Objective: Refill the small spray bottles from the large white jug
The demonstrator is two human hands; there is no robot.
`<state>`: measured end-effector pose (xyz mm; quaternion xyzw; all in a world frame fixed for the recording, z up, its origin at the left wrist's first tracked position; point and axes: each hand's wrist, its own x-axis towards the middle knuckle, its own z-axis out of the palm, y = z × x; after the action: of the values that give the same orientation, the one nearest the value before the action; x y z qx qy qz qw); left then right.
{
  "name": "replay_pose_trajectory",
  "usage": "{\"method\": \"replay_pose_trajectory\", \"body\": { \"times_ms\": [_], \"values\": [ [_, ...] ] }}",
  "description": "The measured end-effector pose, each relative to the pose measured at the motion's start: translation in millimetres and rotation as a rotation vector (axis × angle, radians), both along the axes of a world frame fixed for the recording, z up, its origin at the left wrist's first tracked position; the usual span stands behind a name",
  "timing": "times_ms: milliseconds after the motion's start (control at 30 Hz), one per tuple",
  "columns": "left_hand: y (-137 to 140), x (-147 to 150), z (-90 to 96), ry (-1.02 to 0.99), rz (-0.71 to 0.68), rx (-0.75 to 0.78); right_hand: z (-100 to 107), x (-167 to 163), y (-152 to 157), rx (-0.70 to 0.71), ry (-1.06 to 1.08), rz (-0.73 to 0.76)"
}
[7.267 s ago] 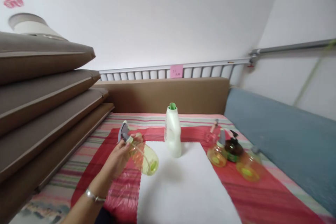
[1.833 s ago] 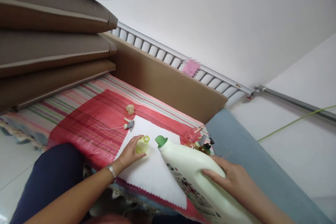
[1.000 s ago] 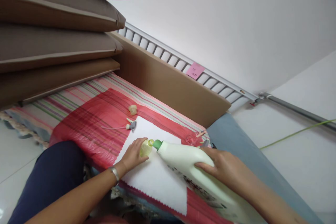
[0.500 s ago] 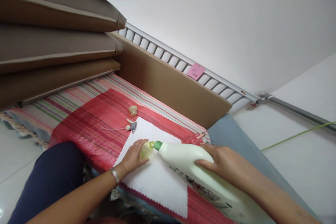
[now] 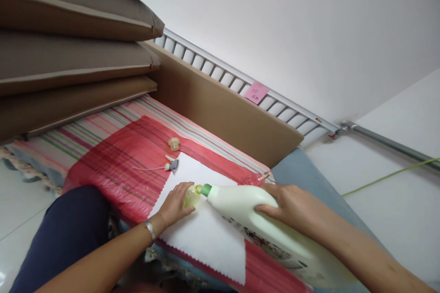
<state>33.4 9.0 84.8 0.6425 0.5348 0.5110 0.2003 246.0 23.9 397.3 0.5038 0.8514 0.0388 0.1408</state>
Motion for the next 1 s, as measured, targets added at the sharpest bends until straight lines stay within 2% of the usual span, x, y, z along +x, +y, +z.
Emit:
{"method": "replay_pose_trajectory", "body": {
  "times_ms": [367,1000],
  "values": [
    [0.5,-0.9,-1.3,0.008,-0.01,-0.014,9.6,-10.3,-3.2,-0.006,-0.079,0.038],
    [0.7,-0.1,-1.0,0.017,0.001,-0.019,9.6,-9.8,1.0,0.003,-0.099,0.058]
  ]
}}
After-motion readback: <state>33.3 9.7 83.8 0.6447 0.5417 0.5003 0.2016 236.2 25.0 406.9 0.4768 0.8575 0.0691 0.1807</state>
